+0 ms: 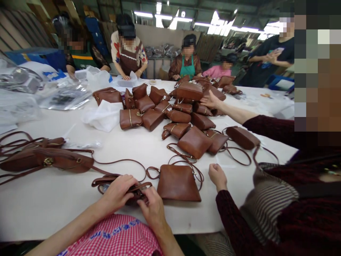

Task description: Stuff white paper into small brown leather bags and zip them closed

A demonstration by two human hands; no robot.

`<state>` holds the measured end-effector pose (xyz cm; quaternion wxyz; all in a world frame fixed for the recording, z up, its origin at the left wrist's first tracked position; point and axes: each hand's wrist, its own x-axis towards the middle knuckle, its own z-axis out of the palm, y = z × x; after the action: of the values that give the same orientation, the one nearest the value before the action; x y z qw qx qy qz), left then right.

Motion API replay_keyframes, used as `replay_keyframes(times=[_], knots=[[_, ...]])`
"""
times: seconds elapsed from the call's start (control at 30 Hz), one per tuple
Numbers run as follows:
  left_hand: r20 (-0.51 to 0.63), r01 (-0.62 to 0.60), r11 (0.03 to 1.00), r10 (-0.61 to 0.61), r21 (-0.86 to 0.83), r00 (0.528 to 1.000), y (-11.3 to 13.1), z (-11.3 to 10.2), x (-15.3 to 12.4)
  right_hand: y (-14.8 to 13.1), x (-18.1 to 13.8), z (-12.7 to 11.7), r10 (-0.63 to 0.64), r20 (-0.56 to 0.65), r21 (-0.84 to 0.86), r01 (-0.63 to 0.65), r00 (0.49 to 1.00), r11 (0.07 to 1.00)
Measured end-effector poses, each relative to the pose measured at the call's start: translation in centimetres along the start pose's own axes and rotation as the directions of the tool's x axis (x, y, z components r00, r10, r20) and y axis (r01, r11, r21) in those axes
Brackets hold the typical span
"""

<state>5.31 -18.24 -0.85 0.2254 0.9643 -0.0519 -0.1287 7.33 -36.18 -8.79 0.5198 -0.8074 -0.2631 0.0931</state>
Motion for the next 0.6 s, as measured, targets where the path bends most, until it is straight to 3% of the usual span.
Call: replay_keyframes(times=[0.33,0.47,0.6], knots=[[0.018,-0.031,0.999,0.031,0.042,0.999,0.0,-0.1,-0.5,0.1,1.2,-1.3,0.168,0.179,0.055,-0.181,0.969,0.982],[0.028,-0.142,0.981,0.14,0.134,0.99,0.1,0.4,-0.8,-0.1,1.3,-1.3,0.26,0.2,0.274,-0.309,0.945,0.911],[0.002,-0.226,0.971,0.226,0.081,0.974,0.0,1.0,-1.0,-1.3,1.2,-0.5,0.304,0.161,0.38,-0.343,0.939,0.859]])
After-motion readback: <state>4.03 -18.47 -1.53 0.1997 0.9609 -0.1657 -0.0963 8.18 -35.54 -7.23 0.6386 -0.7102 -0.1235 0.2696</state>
